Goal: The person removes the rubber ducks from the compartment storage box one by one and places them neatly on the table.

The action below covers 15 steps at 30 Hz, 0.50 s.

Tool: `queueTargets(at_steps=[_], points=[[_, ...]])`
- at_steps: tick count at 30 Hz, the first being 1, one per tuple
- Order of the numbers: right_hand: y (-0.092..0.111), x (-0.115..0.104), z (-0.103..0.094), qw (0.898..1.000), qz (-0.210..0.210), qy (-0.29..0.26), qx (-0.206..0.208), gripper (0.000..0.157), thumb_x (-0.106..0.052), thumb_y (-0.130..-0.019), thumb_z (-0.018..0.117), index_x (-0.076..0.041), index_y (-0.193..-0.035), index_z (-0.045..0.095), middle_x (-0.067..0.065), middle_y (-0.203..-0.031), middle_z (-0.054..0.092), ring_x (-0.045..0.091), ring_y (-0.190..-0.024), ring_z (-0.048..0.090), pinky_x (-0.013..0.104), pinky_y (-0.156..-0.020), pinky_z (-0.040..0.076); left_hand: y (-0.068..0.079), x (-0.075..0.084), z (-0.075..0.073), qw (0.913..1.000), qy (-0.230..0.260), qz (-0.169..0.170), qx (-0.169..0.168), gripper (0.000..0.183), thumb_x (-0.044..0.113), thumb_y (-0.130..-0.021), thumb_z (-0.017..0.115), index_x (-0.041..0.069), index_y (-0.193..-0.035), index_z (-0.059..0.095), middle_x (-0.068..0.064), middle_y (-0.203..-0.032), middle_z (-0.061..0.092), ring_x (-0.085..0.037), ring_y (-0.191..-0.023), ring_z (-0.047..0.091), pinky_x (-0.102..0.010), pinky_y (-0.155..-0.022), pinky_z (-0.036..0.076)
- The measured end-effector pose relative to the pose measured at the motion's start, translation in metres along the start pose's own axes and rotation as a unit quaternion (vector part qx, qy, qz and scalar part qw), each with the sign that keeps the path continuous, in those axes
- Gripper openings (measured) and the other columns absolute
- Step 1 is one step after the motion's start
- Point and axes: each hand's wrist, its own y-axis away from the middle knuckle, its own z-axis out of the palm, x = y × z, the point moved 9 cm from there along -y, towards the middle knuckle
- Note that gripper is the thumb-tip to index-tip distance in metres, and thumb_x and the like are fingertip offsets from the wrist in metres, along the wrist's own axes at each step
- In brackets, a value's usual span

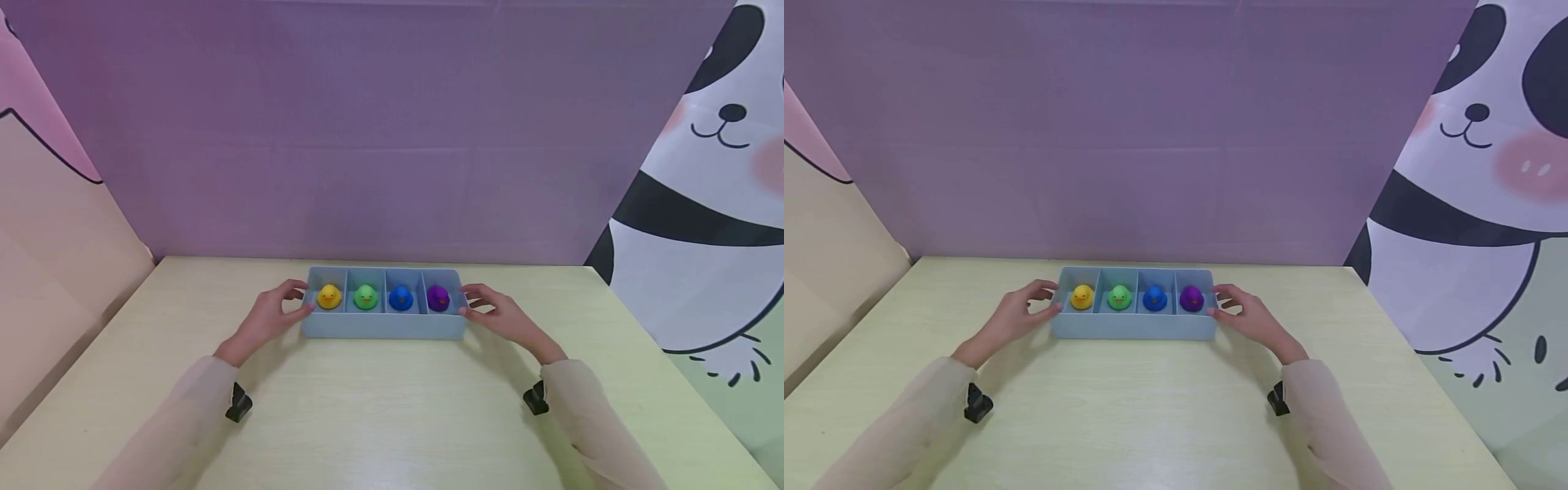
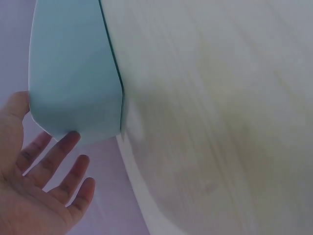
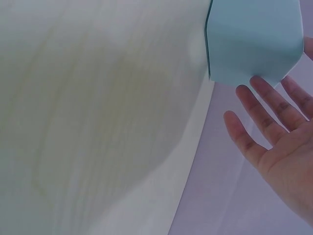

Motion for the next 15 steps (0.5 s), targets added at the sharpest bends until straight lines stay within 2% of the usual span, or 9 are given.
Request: queueTargets(at_steps=[15], points=[[0.007,0.006,-0.01,1.0,0.007,0.004,-0.006,0.05,-0.023,-0.089,0.058,0.001,-0.13,0.042,0.022,-0.126,0.052,0.037,-0.109,0.054,0.05,-0.09,0.046,-0.003,0.011,0.009,1.0,-0.004,-0.003,-0.007,0.046,0.03,-0.085,0.063,0.006,-0.122,0.05,-0.017,-0.113,0.062,-0.037,-0.111,0.053,-0.051,-0.092,0.044]])
